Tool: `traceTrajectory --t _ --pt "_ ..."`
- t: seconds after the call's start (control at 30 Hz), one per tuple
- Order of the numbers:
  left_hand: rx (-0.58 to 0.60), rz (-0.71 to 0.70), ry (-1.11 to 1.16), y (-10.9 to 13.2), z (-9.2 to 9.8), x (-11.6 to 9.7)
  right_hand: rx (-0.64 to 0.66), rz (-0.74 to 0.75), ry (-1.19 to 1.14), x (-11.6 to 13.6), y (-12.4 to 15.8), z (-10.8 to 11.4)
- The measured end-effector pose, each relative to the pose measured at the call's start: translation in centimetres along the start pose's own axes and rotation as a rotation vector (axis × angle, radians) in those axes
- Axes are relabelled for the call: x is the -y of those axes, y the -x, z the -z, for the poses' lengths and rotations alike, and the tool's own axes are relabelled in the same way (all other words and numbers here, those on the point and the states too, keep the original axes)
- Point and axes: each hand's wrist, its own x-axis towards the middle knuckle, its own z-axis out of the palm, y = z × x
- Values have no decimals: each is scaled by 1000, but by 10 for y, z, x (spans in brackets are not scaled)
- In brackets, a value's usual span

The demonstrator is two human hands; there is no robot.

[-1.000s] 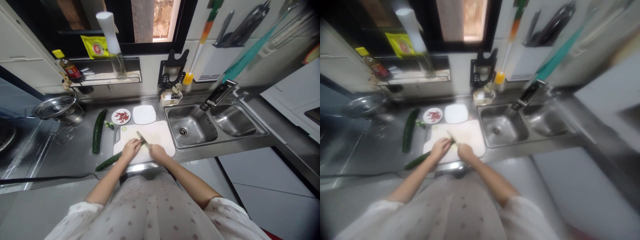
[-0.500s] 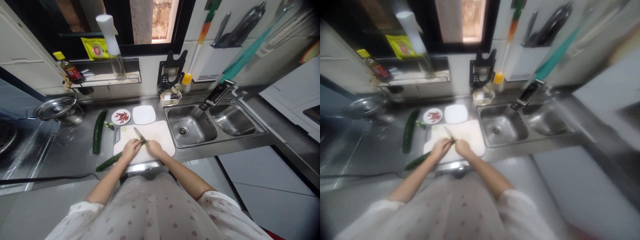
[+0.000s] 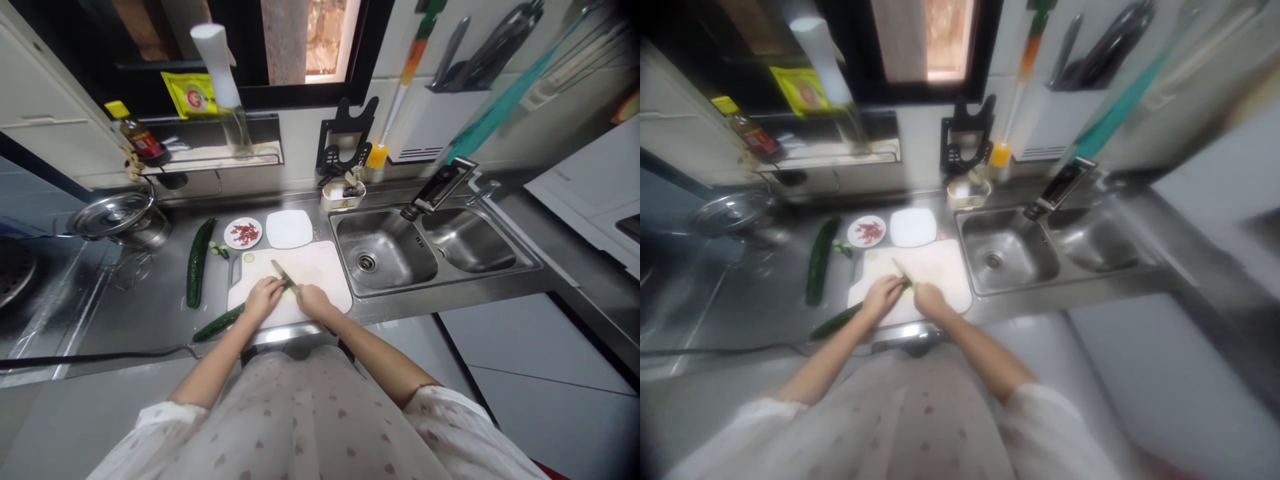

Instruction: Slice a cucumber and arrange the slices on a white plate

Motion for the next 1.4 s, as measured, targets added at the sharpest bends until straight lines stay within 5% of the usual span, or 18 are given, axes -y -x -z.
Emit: traceTrajectory --t 0.33,0.67,1.2,1.4 --pt "15 -3 -5 0 0 -1 -36 24 -35 6 -23 -1" --pt "5 -9 8 0 -3 3 23 -15 -1 -2 -1 -1" --pt "19 5 1 0 0 -1 -19 24 -37 9 -28 -1" --pt "39 6 2 0 1 1 4 6 -15 6 -17 -2"
